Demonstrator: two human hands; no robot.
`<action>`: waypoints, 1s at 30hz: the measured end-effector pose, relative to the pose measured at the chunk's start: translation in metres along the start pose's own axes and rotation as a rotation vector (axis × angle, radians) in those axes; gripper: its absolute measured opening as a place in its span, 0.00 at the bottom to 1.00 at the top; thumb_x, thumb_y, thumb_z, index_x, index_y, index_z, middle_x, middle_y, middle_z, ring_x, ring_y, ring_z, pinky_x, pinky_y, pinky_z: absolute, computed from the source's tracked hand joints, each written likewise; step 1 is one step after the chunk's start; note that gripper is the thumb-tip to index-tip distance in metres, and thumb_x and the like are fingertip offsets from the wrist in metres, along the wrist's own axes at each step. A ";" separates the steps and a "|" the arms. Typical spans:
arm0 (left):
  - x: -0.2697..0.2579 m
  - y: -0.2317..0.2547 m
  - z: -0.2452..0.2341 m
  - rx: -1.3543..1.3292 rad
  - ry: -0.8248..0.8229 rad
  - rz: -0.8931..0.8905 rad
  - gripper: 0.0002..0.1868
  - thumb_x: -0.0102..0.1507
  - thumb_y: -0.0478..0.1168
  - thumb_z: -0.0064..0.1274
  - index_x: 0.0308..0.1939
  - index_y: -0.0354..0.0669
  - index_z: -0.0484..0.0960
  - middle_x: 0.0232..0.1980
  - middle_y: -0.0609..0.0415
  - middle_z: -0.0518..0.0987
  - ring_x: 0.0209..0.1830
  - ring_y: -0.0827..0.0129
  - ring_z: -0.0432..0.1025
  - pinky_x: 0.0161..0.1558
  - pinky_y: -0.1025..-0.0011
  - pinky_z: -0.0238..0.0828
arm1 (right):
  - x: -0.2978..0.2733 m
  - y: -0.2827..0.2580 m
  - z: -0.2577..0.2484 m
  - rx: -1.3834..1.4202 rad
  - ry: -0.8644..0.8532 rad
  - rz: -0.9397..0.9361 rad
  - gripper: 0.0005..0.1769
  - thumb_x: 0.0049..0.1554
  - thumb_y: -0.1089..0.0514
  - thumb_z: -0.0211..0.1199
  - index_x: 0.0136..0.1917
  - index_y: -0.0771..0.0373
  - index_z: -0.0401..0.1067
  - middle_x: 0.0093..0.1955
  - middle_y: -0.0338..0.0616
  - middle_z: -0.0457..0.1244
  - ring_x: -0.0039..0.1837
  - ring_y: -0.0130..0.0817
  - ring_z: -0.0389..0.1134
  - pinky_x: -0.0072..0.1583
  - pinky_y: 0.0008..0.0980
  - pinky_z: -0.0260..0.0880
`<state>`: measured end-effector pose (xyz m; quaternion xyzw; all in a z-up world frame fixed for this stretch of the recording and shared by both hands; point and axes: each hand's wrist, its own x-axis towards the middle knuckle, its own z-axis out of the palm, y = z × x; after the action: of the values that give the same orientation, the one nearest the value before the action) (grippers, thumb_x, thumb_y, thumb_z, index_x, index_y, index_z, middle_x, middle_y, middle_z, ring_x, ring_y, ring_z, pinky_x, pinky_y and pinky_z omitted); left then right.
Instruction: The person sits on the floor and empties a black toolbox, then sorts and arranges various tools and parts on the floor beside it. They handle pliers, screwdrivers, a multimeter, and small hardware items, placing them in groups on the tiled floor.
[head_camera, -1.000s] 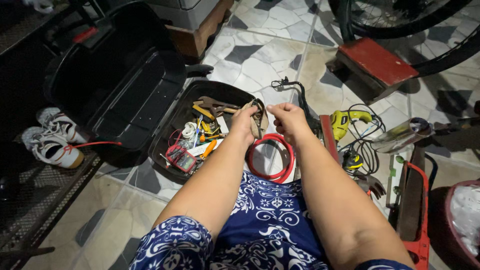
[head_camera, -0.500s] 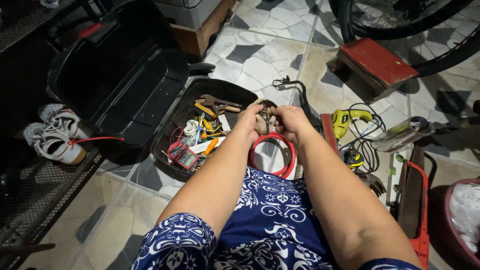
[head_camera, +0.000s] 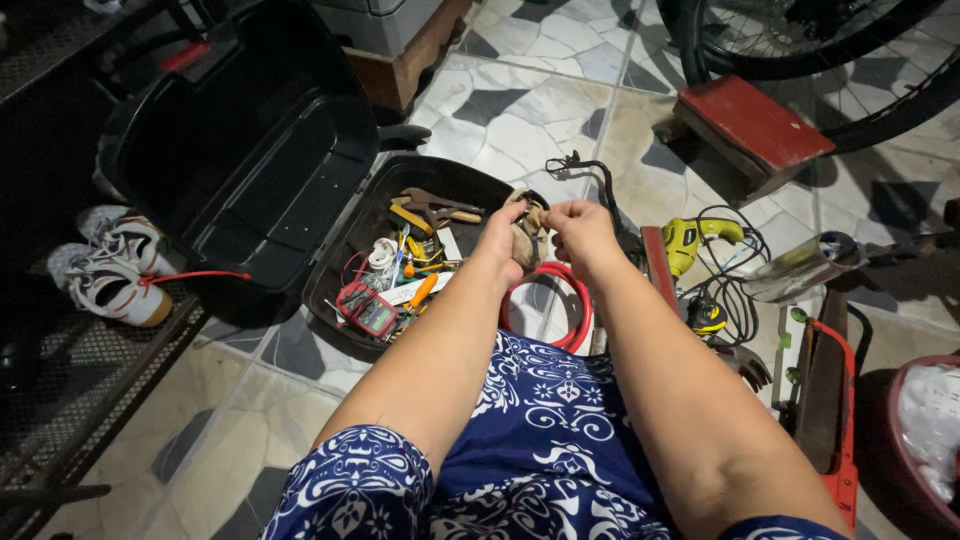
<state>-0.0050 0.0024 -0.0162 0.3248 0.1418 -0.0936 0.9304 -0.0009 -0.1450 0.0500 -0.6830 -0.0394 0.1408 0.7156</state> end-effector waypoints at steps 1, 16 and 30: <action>0.001 0.001 -0.001 -0.023 0.024 -0.001 0.17 0.65 0.56 0.49 0.39 0.49 0.83 0.36 0.53 0.83 0.34 0.58 0.75 0.38 0.55 0.72 | -0.002 -0.002 0.000 -0.045 0.027 -0.088 0.07 0.53 0.62 0.70 0.40 0.63 0.72 0.30 0.34 0.61 0.29 0.23 0.57 0.29 0.26 0.55; -0.009 0.006 0.007 -0.052 0.094 -0.005 0.19 0.65 0.52 0.50 0.50 0.42 0.80 0.50 0.45 0.83 0.47 0.53 0.79 0.51 0.50 0.77 | -0.015 -0.002 0.019 -0.626 0.103 -0.366 0.11 0.53 0.56 0.71 0.38 0.67 0.79 0.31 0.49 0.68 0.31 0.29 0.65 0.37 0.34 0.66; 0.007 -0.002 -0.006 -0.070 -0.008 -0.116 0.18 0.69 0.55 0.53 0.50 0.45 0.78 0.44 0.50 0.80 0.39 0.58 0.74 0.39 0.57 0.72 | -0.015 -0.002 0.018 -0.533 0.240 -0.558 0.08 0.55 0.60 0.69 0.39 0.69 0.77 0.32 0.43 0.67 0.33 0.26 0.67 0.39 0.30 0.67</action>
<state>0.0002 0.0043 -0.0241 0.2828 0.1599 -0.1438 0.9347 -0.0194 -0.1319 0.0550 -0.8194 -0.1745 -0.1547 0.5236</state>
